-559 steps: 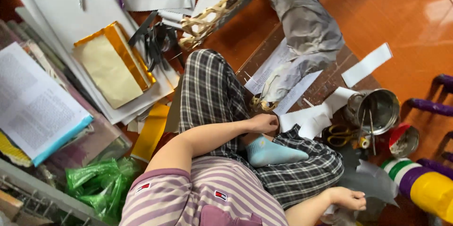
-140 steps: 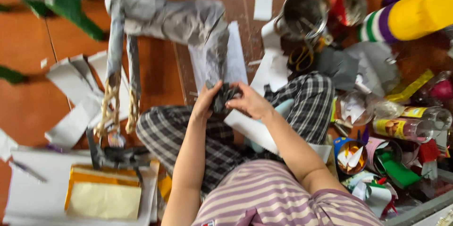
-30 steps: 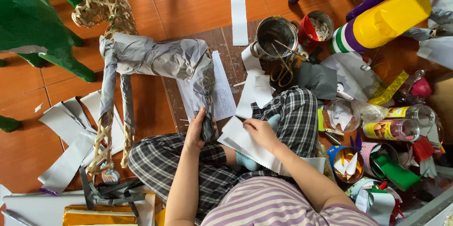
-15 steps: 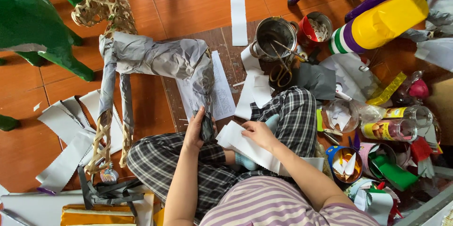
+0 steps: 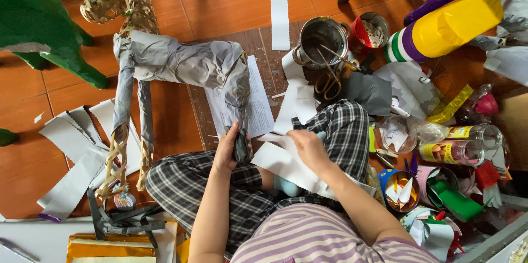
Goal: Applying paper strips to a paper mache sculpture while sitting on the floor
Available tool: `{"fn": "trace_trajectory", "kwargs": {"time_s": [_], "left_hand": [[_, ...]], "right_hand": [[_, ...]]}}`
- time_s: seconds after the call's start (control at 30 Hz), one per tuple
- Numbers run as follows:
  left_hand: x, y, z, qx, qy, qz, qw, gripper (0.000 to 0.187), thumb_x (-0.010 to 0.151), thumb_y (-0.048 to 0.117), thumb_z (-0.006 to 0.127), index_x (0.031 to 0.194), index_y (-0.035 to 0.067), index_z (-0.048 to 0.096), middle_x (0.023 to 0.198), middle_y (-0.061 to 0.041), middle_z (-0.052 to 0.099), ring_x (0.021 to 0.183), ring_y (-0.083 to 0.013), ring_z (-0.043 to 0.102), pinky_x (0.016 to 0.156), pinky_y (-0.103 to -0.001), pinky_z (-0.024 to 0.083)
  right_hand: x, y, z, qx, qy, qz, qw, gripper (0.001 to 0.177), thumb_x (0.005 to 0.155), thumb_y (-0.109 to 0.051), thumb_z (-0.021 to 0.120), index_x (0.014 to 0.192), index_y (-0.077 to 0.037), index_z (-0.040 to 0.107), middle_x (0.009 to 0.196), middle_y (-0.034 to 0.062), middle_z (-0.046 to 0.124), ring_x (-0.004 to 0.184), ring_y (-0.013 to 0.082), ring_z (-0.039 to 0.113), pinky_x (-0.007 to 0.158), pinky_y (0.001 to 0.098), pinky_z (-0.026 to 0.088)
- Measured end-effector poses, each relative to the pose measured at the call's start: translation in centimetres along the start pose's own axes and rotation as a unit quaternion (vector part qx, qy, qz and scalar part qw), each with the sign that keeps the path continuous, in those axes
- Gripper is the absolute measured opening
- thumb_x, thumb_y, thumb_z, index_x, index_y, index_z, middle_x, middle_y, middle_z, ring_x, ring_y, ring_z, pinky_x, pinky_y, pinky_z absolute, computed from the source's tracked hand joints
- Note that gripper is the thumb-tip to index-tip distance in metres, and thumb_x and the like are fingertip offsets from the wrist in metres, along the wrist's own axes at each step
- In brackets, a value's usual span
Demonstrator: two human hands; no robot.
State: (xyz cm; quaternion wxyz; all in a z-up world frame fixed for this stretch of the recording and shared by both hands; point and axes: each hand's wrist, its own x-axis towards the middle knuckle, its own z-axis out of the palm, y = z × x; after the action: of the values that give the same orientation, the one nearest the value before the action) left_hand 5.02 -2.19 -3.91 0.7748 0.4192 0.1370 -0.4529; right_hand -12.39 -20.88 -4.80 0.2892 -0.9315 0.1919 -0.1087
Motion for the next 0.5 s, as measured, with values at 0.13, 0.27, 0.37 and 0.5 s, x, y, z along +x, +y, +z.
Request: {"fn": "trace_trajectory", "kwargs": {"time_s": [0.13, 0.27, 0.37, 0.5], "left_hand": [[-0.3, 0.1, 0.4, -0.009, 0.012, -0.006, 1.000, 0.035, 0.092, 0.036, 0.068, 0.086, 0.010, 0.047, 0.065, -0.020, 0.061, 0.047, -0.0293, 0.065, 0.042, -0.037, 0.054], [-0.5, 0.2, 0.5, -0.013, 0.010, -0.004, 1.000, 0.034, 0.094, 0.035, 0.067, 0.084, 0.008, 0.048, 0.064, -0.020, 0.061, 0.045, -0.0294, 0.064, 0.040, -0.037, 0.054], [-0.3, 0.0, 0.3, -0.013, 0.011, -0.002, 1.000, 0.034, 0.094, 0.034, 0.067, 0.083, 0.008, 0.049, 0.063, -0.021, 0.061, 0.044, -0.0297, 0.064, 0.039, -0.038, 0.054], [-0.5, 0.4, 0.5, -0.004, -0.005, -0.005, 1.000, 0.033, 0.095, 0.032, 0.065, 0.084, 0.005, 0.051, 0.063, -0.020, 0.060, 0.046, -0.0291, 0.065, 0.040, -0.039, 0.055]], "right_hand": [[1.2, -2.1, -4.4, 0.083, 0.025, 0.075, 0.993, 0.011, 0.090, -0.011, 0.066, 0.097, -0.015, 0.073, 0.094, 0.0052, 0.075, 0.096, 0.0225, 0.070, 0.085, 0.0326, 0.054], [2.3, -3.5, -9.0, 0.087, 0.031, 0.173, 0.981, 0.009, 0.089, -0.014, 0.069, 0.095, -0.014, 0.075, 0.088, 0.0099, 0.074, 0.090, 0.0271, 0.070, 0.079, 0.0380, 0.055], [3.5, -5.6, -12.6, 0.056, 0.035, 0.196, 0.978, 0.008, 0.089, -0.022, 0.071, 0.092, -0.015, 0.075, 0.081, 0.0096, 0.073, 0.084, 0.0285, 0.071, 0.074, 0.0389, 0.054], [5.1, -0.4, -15.4, -0.046, 0.100, 0.198, 0.974, 0.013, 0.089, -0.030, 0.076, 0.083, -0.020, 0.072, 0.068, 0.0034, 0.067, 0.070, 0.0224, 0.067, 0.064, 0.0343, 0.050]]}}
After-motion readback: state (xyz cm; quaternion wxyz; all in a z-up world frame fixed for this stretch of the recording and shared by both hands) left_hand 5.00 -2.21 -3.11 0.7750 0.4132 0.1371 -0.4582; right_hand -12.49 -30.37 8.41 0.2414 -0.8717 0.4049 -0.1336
